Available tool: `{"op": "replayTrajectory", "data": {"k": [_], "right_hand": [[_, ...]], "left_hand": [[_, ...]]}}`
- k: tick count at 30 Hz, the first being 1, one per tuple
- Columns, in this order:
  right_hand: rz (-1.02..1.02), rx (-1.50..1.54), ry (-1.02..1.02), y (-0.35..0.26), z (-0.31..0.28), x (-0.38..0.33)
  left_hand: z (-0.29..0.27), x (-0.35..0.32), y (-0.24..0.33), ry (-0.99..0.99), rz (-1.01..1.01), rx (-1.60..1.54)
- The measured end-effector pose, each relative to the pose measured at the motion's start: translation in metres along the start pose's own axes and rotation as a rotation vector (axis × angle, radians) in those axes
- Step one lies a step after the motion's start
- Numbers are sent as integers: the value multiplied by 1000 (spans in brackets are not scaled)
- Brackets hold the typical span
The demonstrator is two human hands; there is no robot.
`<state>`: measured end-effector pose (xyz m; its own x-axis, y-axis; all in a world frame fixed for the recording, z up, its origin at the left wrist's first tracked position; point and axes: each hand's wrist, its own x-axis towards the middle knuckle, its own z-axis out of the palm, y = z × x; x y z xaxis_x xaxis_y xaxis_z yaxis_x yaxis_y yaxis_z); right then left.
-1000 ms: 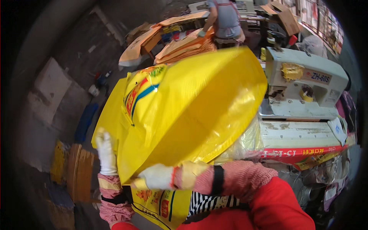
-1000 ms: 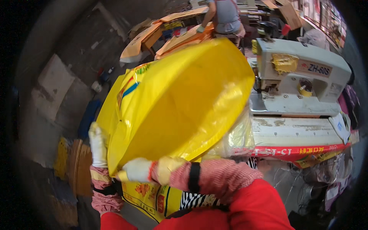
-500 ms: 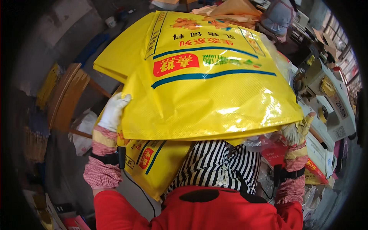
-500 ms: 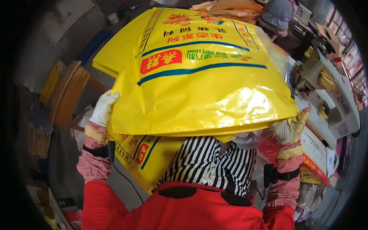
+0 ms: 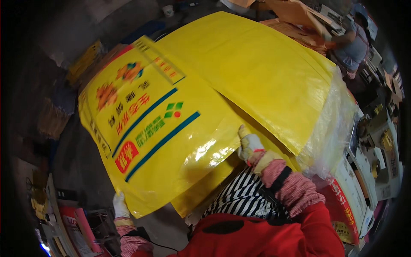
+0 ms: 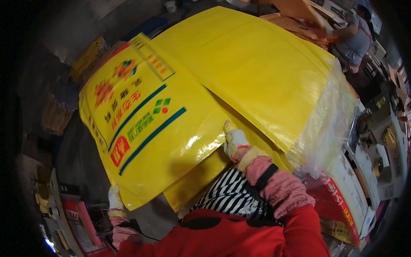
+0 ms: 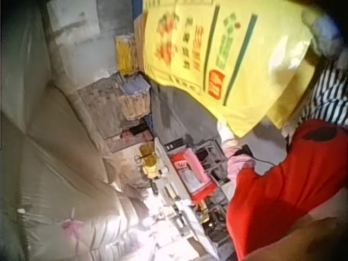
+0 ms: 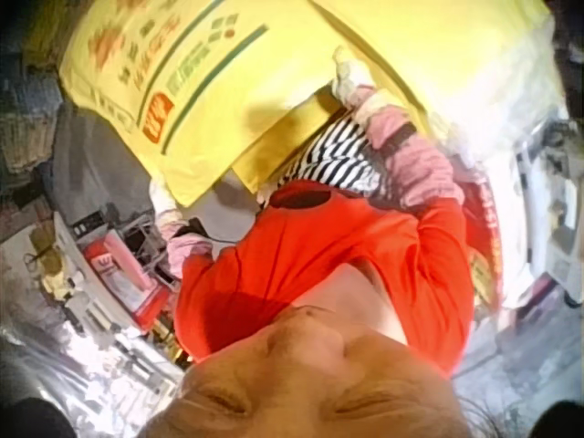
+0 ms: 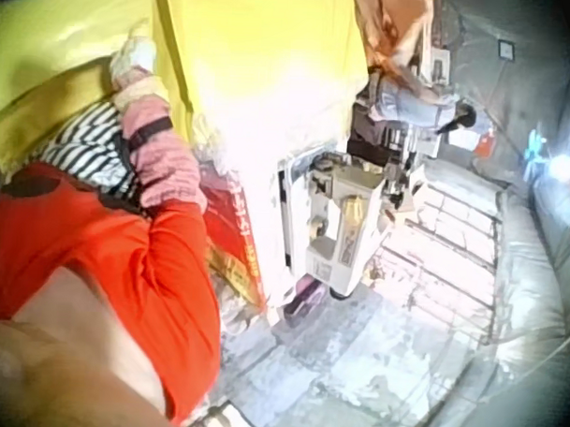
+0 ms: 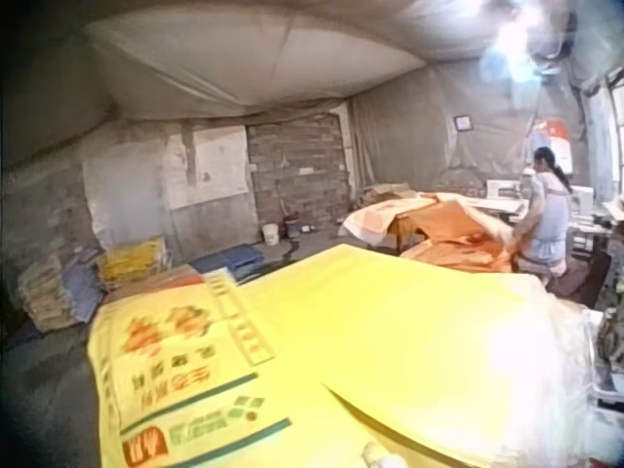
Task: Inserting plastic liners into woven yellow industrial bags and sewing the top edges using an industrial sewing machine.
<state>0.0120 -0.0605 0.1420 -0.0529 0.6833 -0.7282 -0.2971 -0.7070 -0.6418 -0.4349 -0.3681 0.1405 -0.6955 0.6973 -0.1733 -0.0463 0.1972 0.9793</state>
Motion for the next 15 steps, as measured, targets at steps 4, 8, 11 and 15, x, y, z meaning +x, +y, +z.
{"op": "replayTrajectory", "data": {"k": [4, 8, 11, 15], "right_hand": [[-29, -187, -51, 17, 15, 39], [-156, -391, -196, 23, 34, 36], [-277, -538, -306, 18, 58, 28], [-451, -739, -417, 8, 60, 14]], "left_hand": [[21, -10, -56, 109, -166, 86], [-10, -13, -120, 255, -241, 145], [-33, -3, -125, 309, -288, 317], [-11, 9, -83, 161, -334, 666]]}}
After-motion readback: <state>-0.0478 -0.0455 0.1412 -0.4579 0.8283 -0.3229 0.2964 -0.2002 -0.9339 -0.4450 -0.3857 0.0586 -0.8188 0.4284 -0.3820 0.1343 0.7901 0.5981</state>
